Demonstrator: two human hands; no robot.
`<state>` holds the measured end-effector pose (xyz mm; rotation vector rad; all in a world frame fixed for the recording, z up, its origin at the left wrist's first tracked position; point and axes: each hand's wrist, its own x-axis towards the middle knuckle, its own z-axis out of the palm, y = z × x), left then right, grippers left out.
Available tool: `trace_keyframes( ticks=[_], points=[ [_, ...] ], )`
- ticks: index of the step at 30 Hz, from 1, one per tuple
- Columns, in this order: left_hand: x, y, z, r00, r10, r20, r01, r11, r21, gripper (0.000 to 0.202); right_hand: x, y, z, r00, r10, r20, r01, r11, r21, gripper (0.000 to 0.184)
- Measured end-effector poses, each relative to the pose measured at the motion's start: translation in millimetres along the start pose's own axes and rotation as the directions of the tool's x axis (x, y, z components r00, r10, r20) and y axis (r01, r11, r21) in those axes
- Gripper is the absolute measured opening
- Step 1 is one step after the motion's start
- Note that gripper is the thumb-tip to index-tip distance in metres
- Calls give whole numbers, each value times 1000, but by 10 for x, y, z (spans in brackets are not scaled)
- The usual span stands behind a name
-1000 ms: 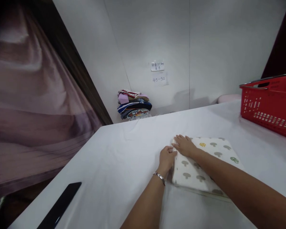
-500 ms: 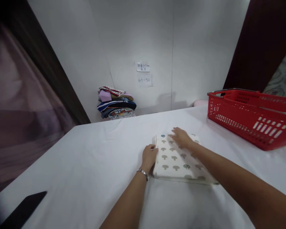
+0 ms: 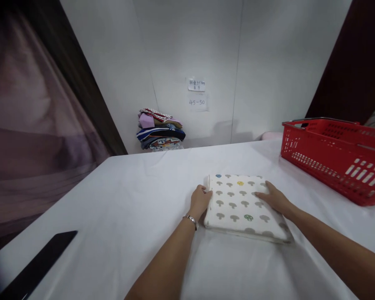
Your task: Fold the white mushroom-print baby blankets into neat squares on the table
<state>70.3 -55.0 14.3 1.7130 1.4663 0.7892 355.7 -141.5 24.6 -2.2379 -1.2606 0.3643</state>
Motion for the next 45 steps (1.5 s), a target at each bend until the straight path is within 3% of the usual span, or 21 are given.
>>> trace_keyframes(
  ticks=[3,6,8,10,13,15,17,18,20,22,24,27,30,34,37,41,45],
  points=[
    [-96,41,136,997,-25,70,26,1000,-11,25,269,132,-102,997,-35,66,31,997,64,89],
    [-189,77,260,991,37,131,-42,999,33,20,499,216,-155,994,8,109,1,997,-77,84],
    [-206,81,280,984,53,170,-59,998,30,18,525,172,-127,993,-56,104,75,979,-190,78],
    [-184,71,256,967,14,254,-9,1000,-22,19,418,41,-48,973,-220,73,232,935,-269,71],
    [-119,50,195,929,-47,367,92,990,-106,20,61,-230,145,898,-434,64,433,854,-288,65],
    [-80,42,171,915,-72,398,136,981,-136,20,-224,-388,282,831,-534,157,556,793,-247,62],
    [-47,33,165,900,-92,425,177,970,-167,20,-469,-501,376,705,-621,343,698,694,-176,60],
    [-32,26,165,897,-96,432,193,963,-187,20,-562,-543,396,681,-624,383,716,677,-170,59],
    [-3,5,166,906,-97,412,205,952,-227,18,-691,-606,381,690,-598,407,703,687,-183,57],
    [28,-28,156,926,-94,364,197,947,-254,16,-777,-653,327,730,-587,350,673,708,-216,56],
    [66,-72,132,954,-81,290,158,954,-256,19,-868,-684,282,726,-622,292,685,692,-228,55],
    [156,-142,84,991,11,131,14,982,-188,27,-1047,-690,291,682,-700,214,731,642,-231,48],
    [302,-154,68,991,123,47,-119,990,-81,37,-1221,-657,361,679,-731,65,716,639,-281,37],
    [538,-46,120,951,258,169,-265,964,21,50,-1355,-605,456,661,-751,6,707,620,-340,33],
    [665,27,160,909,324,261,-345,938,39,45,-1389,-563,515,627,-779,-7,721,584,-373,33],
    [756,32,158,874,369,315,-406,912,60,40,-1394,-512,569,587,-809,-14,741,544,-394,31],
    [818,28,139,870,383,311,-424,903,75,38,-1388,-498,575,579,-815,9,749,528,-400,31]
  ],
)
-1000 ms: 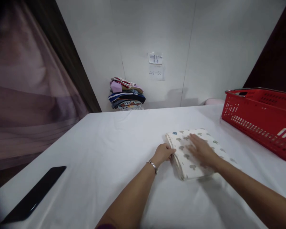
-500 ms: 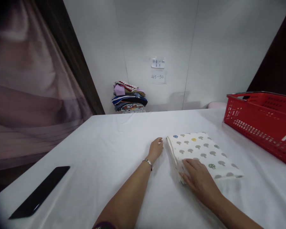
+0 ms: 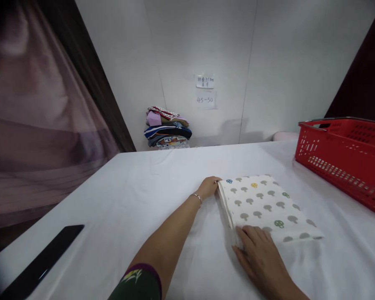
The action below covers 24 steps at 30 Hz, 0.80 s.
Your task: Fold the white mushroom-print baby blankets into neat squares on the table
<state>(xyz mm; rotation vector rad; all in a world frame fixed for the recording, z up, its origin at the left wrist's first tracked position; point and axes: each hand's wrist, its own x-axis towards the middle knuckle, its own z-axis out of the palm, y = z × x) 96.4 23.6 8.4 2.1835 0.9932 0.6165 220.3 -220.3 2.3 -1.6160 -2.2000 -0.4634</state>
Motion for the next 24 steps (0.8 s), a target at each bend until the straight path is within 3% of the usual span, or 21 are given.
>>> trace_keyframes(
  ticks=[6,12,18,24],
  points=[
    [13,-21,42,986,-142,-86,143,990,0,30,-2,-16,9,1000,-5,29,3,999,51,29],
    [-3,-33,88,975,-114,-193,94,989,-110,29,-17,-9,11,997,-27,76,20,995,95,26],
    [8,-49,122,965,-196,-173,179,977,-113,26,-10,1,21,995,-46,85,39,996,82,27],
    [-20,-61,104,976,-176,-129,153,974,-170,30,28,16,-141,990,0,141,-29,977,209,30]
  ],
)
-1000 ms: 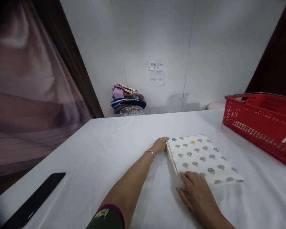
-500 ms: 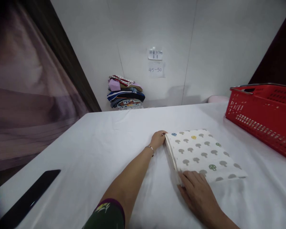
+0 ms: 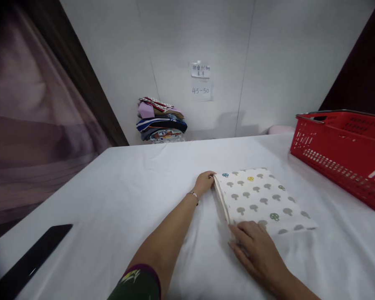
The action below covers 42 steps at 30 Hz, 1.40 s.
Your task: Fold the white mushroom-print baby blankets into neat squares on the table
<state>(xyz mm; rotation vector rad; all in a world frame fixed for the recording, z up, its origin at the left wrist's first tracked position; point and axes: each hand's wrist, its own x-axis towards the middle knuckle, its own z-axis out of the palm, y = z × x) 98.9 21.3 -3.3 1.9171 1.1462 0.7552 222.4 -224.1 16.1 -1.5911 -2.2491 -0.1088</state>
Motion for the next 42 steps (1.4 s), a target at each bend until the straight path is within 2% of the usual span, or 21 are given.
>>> trace_keyframes(
  ticks=[2,4,8,11,14,17,22,26,33,42],
  points=[
    [-42,2,-38,1000,12,6,-12,999,-46,36,20,31,-60,998,52,-29,-50,996,79,30],
    [-106,11,-79,999,1,-34,-3,998,-62,39,80,83,-103,991,119,-63,-109,983,148,25],
    [-272,67,-120,987,-103,-120,98,994,-49,20,375,188,-151,968,252,14,-248,939,240,21],
    [-389,135,-88,984,-173,-52,169,982,-80,9,683,223,-159,933,350,88,-361,907,219,21],
    [-471,193,-19,978,-207,3,206,972,-116,11,938,223,-131,907,399,137,-417,895,160,20],
    [-533,212,60,970,-244,22,245,960,-135,14,1076,212,-69,884,427,192,-447,892,72,20],
    [-646,155,152,967,-256,-3,250,945,-211,13,1126,207,28,862,460,214,-468,884,-14,20],
    [-691,97,175,972,-233,41,234,921,-312,15,1125,224,45,858,461,227,-474,880,8,21],
    [-661,87,202,982,-186,19,184,951,-247,13,1107,341,26,868,418,270,-471,865,174,20],
    [-693,140,167,977,-211,27,211,953,-219,10,1117,374,51,853,442,279,-514,807,291,17]
  ],
)
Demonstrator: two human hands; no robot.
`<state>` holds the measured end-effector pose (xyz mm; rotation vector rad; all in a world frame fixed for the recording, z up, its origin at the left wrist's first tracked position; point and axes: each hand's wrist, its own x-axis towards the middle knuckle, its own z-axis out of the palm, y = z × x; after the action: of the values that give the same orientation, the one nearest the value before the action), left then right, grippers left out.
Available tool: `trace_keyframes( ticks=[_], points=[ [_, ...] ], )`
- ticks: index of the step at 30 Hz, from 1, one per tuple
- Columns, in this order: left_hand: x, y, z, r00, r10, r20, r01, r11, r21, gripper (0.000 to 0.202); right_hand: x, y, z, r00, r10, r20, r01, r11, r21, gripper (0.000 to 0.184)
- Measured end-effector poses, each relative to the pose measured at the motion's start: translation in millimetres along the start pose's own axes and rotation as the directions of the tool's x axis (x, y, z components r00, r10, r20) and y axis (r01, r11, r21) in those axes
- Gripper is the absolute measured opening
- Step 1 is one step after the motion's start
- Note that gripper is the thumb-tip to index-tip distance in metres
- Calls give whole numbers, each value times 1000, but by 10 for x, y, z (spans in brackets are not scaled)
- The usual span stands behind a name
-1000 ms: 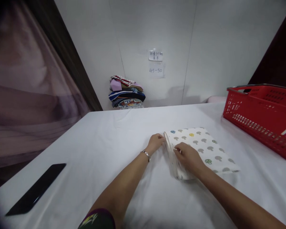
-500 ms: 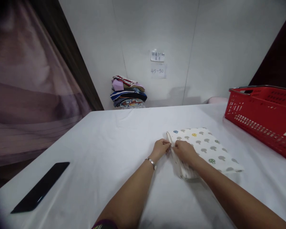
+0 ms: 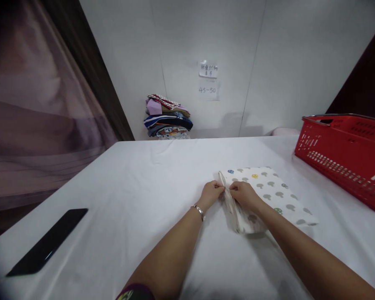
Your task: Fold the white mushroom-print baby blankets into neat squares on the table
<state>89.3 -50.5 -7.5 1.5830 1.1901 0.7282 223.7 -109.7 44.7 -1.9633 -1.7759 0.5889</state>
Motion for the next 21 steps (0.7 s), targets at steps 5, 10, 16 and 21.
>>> trace_keyframes(
  ticks=[5,10,16,21],
  points=[
    [7,-6,2,1000,10,-8,-9,999,48,11,4,-10,39,1000,24,17,-26,983,180,17],
    [3,2,2,1000,6,-16,-6,999,43,11,6,7,72,999,33,30,-39,977,208,16],
    [60,-54,23,1000,13,6,-13,1000,17,25,20,48,102,997,65,46,-75,961,268,15],
    [76,-65,39,1000,-9,23,10,1000,-24,29,15,66,116,994,68,83,-95,920,381,15]
  ],
)
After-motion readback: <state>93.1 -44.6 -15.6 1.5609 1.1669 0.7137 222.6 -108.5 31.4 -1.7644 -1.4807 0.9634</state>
